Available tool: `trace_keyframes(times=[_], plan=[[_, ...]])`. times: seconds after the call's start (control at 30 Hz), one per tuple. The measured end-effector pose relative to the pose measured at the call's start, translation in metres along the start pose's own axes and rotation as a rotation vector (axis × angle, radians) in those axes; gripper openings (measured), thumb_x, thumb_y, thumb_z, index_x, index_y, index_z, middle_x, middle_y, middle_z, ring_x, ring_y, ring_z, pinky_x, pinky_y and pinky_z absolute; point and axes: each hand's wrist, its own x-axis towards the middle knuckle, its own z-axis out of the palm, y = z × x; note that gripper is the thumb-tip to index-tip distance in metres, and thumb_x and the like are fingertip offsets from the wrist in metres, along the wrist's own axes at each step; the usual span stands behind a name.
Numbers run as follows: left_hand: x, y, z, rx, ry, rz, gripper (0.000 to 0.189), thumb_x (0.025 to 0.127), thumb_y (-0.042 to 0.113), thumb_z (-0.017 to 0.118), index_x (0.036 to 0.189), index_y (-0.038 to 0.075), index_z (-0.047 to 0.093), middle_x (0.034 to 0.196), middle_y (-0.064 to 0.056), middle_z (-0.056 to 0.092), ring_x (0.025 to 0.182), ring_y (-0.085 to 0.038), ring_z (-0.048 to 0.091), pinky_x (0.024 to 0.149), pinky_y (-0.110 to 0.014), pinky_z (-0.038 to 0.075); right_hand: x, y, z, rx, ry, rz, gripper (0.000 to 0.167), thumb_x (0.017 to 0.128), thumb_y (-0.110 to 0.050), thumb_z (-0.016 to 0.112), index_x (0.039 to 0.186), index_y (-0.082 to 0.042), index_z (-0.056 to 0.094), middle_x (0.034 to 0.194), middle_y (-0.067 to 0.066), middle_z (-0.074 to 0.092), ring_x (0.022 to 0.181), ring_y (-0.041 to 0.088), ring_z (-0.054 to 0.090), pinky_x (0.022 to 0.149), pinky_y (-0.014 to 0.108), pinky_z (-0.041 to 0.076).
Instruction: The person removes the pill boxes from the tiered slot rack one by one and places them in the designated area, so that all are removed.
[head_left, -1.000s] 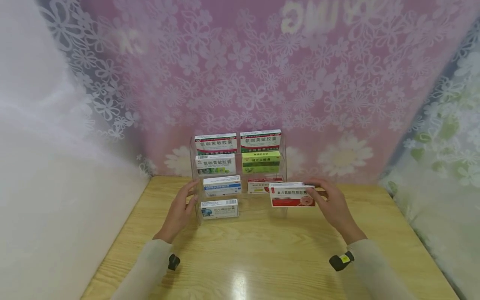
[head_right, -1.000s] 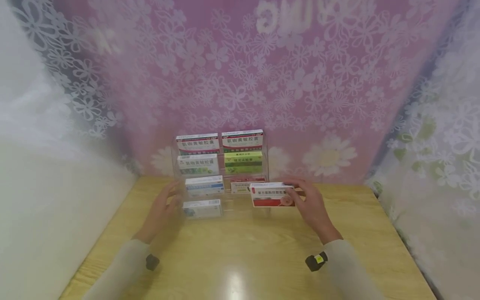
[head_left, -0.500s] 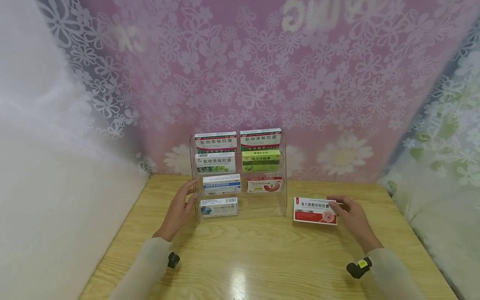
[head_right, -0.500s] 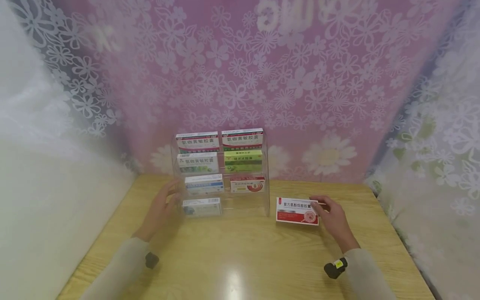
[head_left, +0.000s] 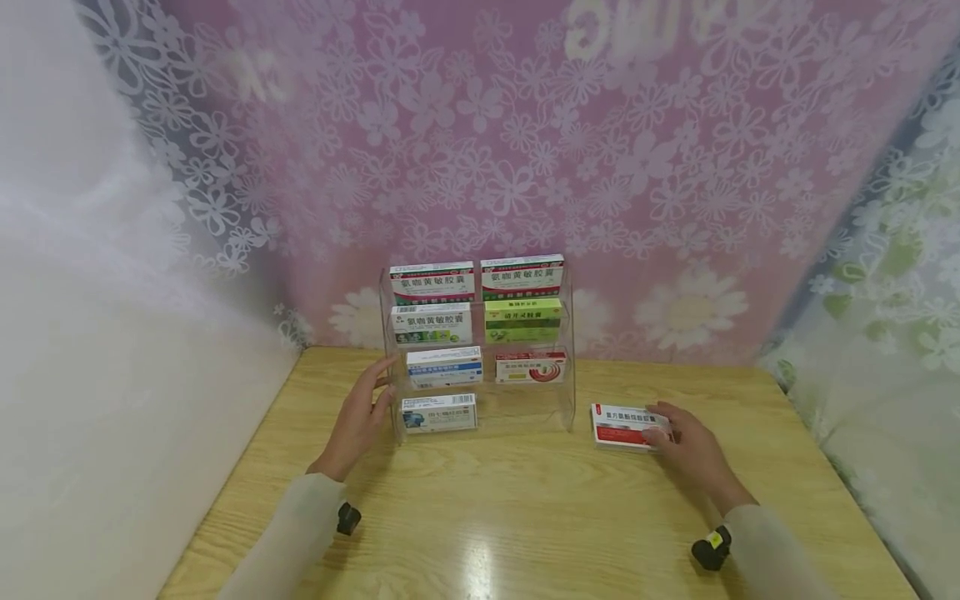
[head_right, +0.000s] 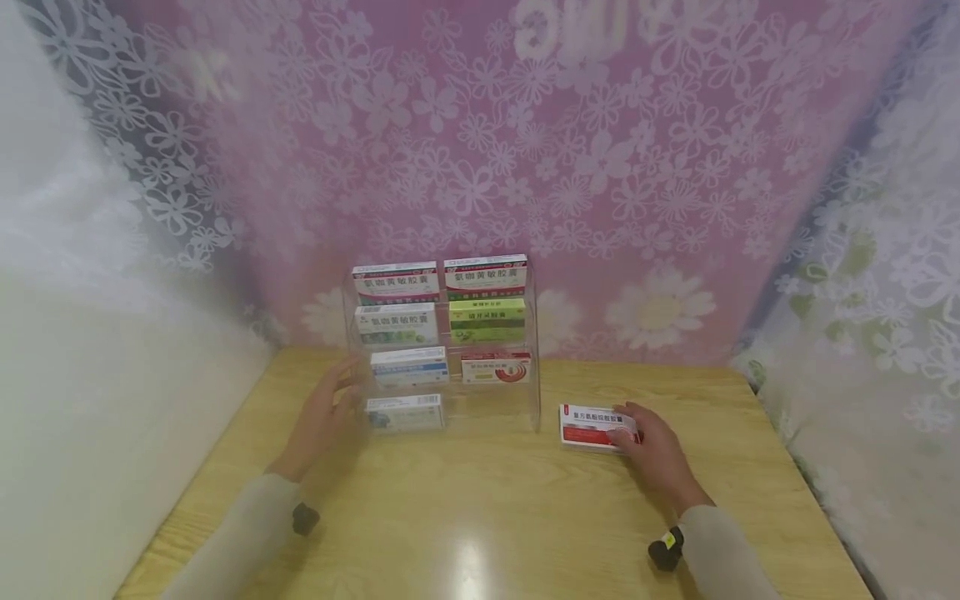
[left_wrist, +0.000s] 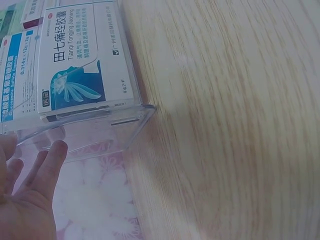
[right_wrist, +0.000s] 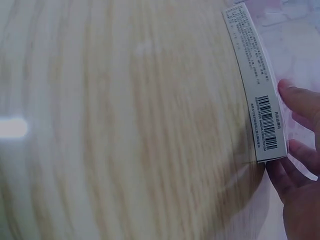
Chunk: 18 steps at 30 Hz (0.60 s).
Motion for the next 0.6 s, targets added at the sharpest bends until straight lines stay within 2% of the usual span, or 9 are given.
trace_keyframes(times=[0.1,0.23,0.33,0.47,0.6], plan=[[0.0,-0.001,0.002,0.005,0.0,0.0,0.058,0.115,0.01,0.055,0.168,0.026,0.04,0.174,-0.014,0.037,0.142,-0.043,0.06,0.102,-0.063,0.061,0.0,-0.002,0.003,-0.029,0.016,-0.052,0.052,0.107,-0.029,0.073,0.147,0.003,0.063,0.164,0.036,0.043,0.15,0.062,0.039,0.116,0.077,0.038],[0.0,-0.001,0.0,0.004,0.003,0.004,0.058,0.115,0.008,0.055,0.168,0.025,0.04,0.174,-0.015,0.037,0.141,-0.044,0.06,0.101,-0.062,0.062,0.004,-0.007,0.007,-0.029,0.026,-0.065,0.047,0.107,-0.026,0.074,0.143,0.003,0.067,0.165,0.036,0.042,0.15,0.062,0.038,0.115,0.077,0.039],[0.0,0.001,0.0,-0.001,0.007,0.01,0.058,0.114,0.006,0.056,0.167,0.023,0.041,0.173,-0.017,0.038,0.14,-0.046,0.061,0.1,-0.061,0.063,0.008,-0.008,0.011,-0.035,0.023,-0.061,0.046,0.108,-0.027,0.073,0.143,0.002,0.067,0.166,0.035,0.042,0.151,0.061,0.039,0.115,0.075,0.042],[0.0,0.002,0.0,-0.001,0.013,0.019,0.058,0.114,0.005,0.056,0.167,0.021,0.041,0.172,-0.019,0.038,0.138,-0.047,0.061,0.099,-0.063,0.062,0.011,-0.01,0.012,-0.049,0.029,-0.054,0.048,0.107,-0.027,0.073,0.145,0.002,0.066,0.166,0.035,0.04,0.151,0.061,0.037,0.117,0.076,0.039],[0.0,0.001,0.0,-0.003,0.011,0.006,0.058,0.114,0.006,0.055,0.168,0.023,0.04,0.173,-0.016,0.038,0.14,-0.046,0.061,0.101,-0.064,0.061,0.012,-0.021,0.012,-0.061,0.098,-0.087,0.05,0.107,-0.029,0.073,0.145,0.003,0.065,0.164,0.035,0.043,0.149,0.061,0.039,0.115,0.08,0.035]])
